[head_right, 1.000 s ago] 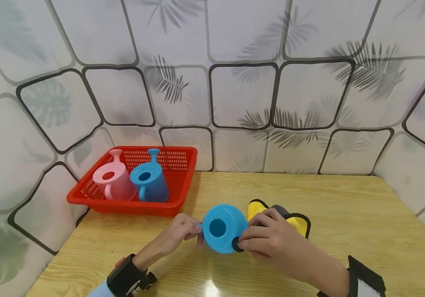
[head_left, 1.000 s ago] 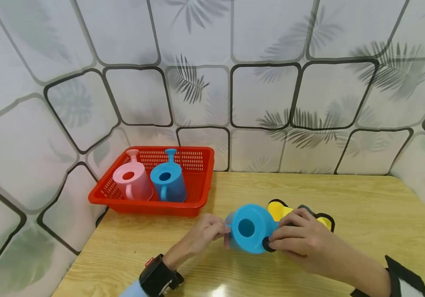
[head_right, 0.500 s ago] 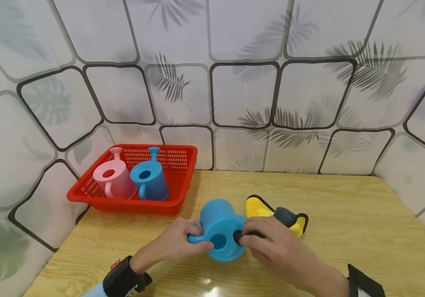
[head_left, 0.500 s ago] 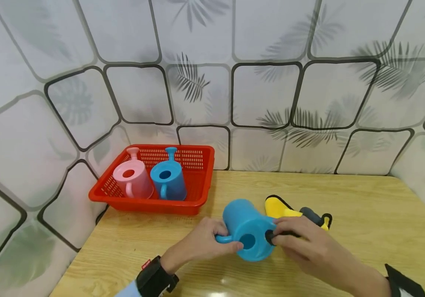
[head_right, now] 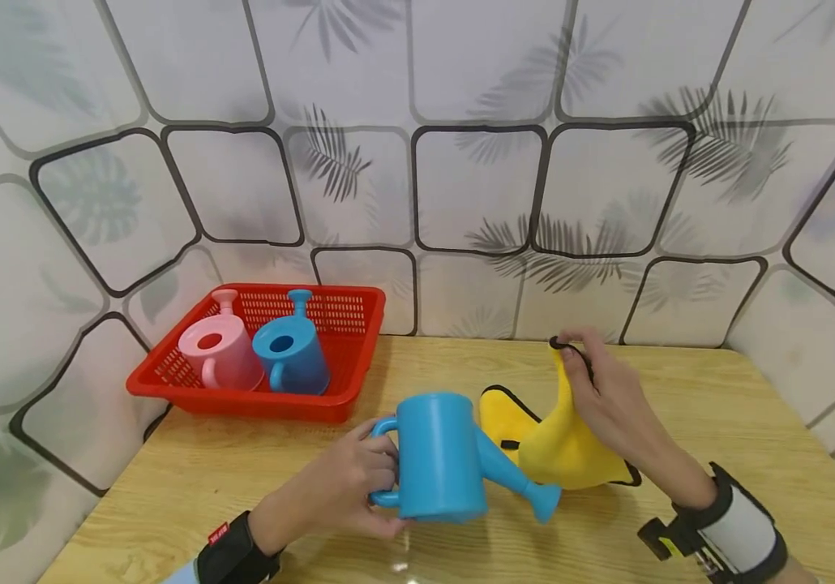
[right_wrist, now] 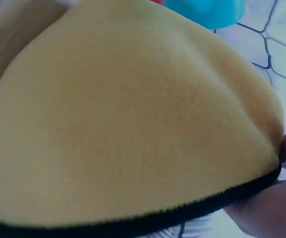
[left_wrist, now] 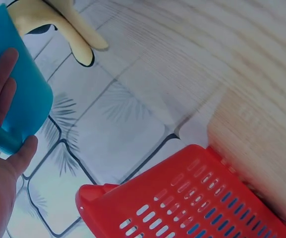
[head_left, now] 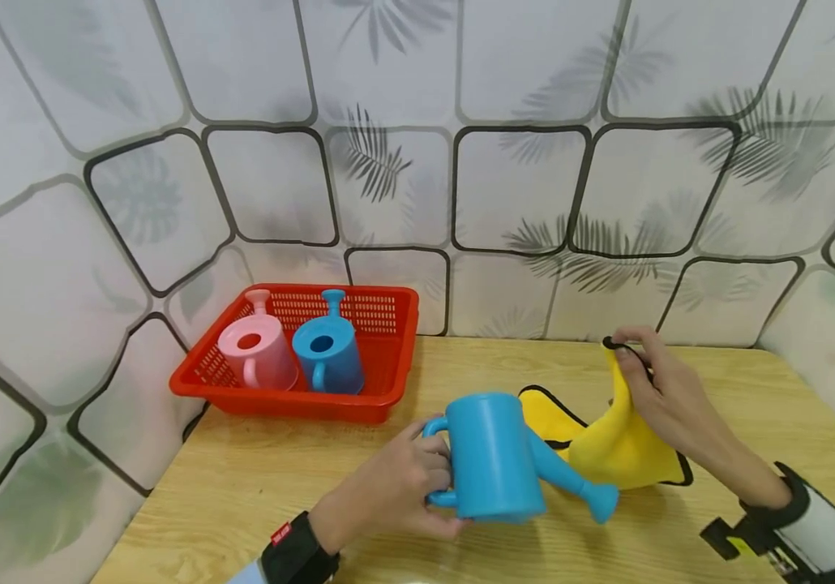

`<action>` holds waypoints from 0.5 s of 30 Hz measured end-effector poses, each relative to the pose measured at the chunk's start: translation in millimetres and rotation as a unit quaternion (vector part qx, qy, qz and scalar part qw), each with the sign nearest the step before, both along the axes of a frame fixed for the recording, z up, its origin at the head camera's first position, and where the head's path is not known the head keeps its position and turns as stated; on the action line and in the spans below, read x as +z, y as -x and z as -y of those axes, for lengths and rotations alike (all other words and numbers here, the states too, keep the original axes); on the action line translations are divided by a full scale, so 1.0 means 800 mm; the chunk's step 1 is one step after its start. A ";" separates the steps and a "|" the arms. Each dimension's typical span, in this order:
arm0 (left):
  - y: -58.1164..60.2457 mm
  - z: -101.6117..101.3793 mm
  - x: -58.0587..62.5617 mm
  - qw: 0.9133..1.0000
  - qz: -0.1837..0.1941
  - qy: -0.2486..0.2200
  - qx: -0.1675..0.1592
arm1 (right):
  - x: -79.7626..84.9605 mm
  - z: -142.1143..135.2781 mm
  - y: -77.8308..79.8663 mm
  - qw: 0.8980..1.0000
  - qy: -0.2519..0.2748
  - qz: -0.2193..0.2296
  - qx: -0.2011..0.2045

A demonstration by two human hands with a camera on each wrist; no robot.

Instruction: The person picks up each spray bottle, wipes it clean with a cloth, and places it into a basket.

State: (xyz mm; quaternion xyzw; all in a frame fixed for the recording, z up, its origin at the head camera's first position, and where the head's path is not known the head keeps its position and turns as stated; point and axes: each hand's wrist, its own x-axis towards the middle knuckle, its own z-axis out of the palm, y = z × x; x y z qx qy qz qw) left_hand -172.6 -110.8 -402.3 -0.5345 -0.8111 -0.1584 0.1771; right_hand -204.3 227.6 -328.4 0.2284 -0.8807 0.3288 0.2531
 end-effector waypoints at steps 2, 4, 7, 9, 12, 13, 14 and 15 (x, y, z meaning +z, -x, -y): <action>0.003 0.002 -0.002 1.000 -0.021 0.014 0.001 | 0.006 0.009 0.010 1.000 -0.007 0.031 0.000; 0.007 0.004 -0.004 0.999 -0.036 0.027 0.004 | 0.010 0.022 0.020 0.999 0.001 0.020 0.029; 0.011 0.007 -0.007 0.999 -0.034 0.041 0.004 | 0.012 0.049 0.030 0.993 -0.014 -0.036 0.108; 0.012 0.005 -0.009 0.998 -0.035 0.052 0.000 | 0.011 0.068 0.029 0.980 -0.045 -0.057 0.186; 0.013 0.000 -0.010 0.998 -0.037 0.057 -0.008 | 0.006 0.095 0.020 0.959 -0.098 -0.052 0.262; 0.013 -0.002 -0.010 0.997 -0.045 0.058 -0.010 | 0.005 0.104 0.017 0.955 -0.114 -0.053 0.270; 0.014 -0.004 -0.009 0.997 -0.049 0.057 -0.012 | 0.003 0.112 0.014 0.953 -0.127 -0.057 0.270; 0.014 -0.006 -0.008 0.997 -0.051 0.056 -0.014 | 0.002 0.118 0.012 0.952 -0.138 -0.064 0.266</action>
